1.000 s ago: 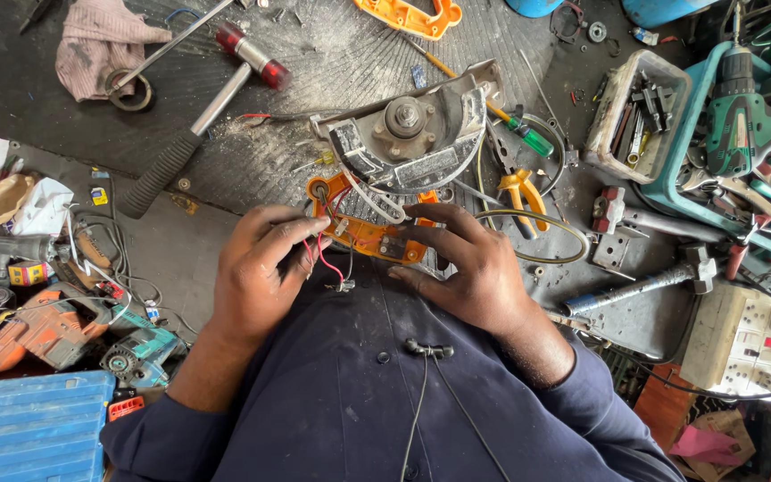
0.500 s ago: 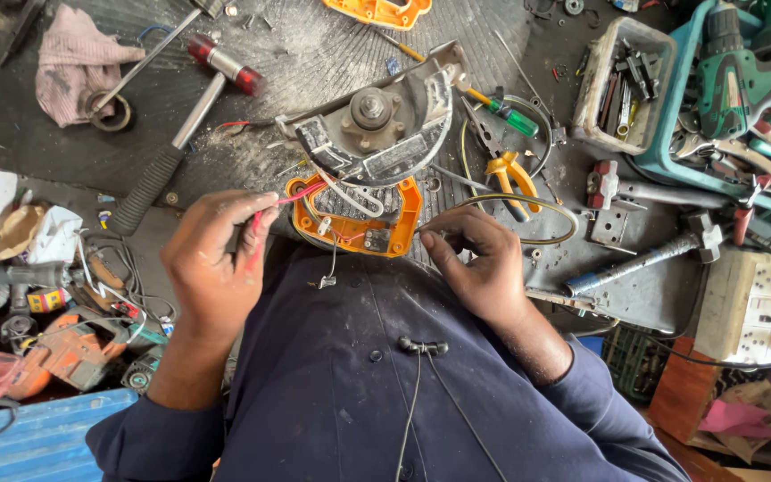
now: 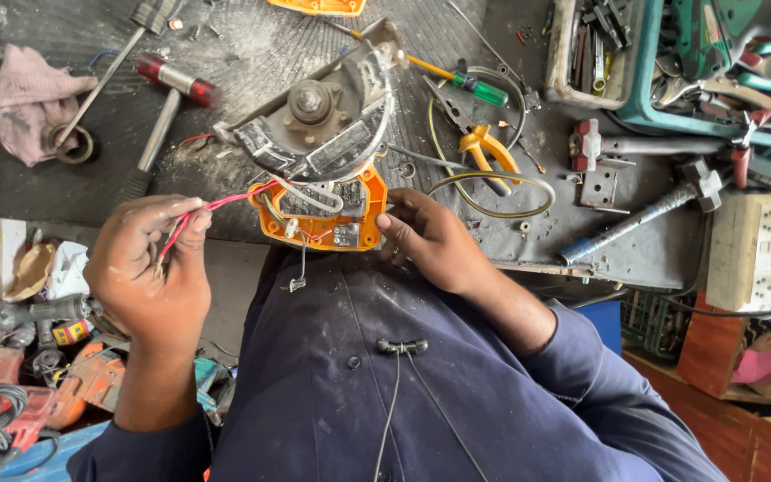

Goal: The person repairs a circular saw power tool at a cluttered workbench. They disassemble the orange housing, remove the motor fan cover, use pliers and a screwdriver on the switch and wiring, reconnect loose wires, and reposition the motor and housing parts while holding the tool on their lap.

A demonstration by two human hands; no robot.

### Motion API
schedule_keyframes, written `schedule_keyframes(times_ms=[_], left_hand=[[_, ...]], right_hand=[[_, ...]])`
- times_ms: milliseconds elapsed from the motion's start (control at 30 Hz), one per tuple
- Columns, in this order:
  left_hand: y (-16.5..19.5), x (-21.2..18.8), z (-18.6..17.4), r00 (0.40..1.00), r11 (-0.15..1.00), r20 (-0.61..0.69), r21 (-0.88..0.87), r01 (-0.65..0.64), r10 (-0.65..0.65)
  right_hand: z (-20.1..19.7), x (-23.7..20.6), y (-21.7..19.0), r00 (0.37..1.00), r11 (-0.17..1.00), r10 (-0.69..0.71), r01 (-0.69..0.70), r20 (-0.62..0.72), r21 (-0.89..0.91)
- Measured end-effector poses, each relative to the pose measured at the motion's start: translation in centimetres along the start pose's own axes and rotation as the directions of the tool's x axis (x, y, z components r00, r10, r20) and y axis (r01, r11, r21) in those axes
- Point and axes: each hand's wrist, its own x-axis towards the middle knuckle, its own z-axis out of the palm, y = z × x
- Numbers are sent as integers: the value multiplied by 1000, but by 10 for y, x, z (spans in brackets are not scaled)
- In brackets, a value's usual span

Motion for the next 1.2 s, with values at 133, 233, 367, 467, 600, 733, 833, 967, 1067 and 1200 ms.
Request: schedule_keyframes(times_ms=[133, 233, 367, 467, 600, 733, 833, 967, 1067, 1200], left_hand=[[5, 4, 2, 997, 997, 17, -2, -71, 71], [13, 9, 6, 998, 997, 18, -62, -53, 55], [20, 13, 12, 990, 917, 6, -376, 135, -144], [15, 13, 14, 992, 879, 48, -460, 125, -115], [1, 10, 9, 988, 905, 87, -398, 152, -128], [-10, 6, 4, 985, 895, 134, -420, 153, -106], [-15, 4, 6, 980, 818, 163, -544, 184, -112], [-17, 6, 11, 965, 764, 213, -594, 252, -153], [-14, 11, 14, 971, 886, 229, -434, 166, -69], [-3, 25, 10, 966, 997, 256, -52, 50, -35]], right_hand=[[-5, 5, 12, 996, 994, -60, 53, 69, 91], [-8, 4, 16, 994, 992, -74, 66, 82, 106], [-8, 3, 14, 993, 990, -78, 67, 89, 127], [-6, 3, 13, 986, 981, -110, 88, 123, 174], [-5, 4, 12, 986, 981, -114, 93, 122, 170], [-2, 6, 8, 988, 976, -97, 72, 117, 203], [4, 2, -1, 972, 972, -233, 232, 21, 45], [14, -18, -19, 902, 845, -350, 187, -254, -501], [17, -24, -31, 772, 679, -592, 325, -231, -658], [24, -13, -35, 788, 801, -563, 446, -251, -400]])
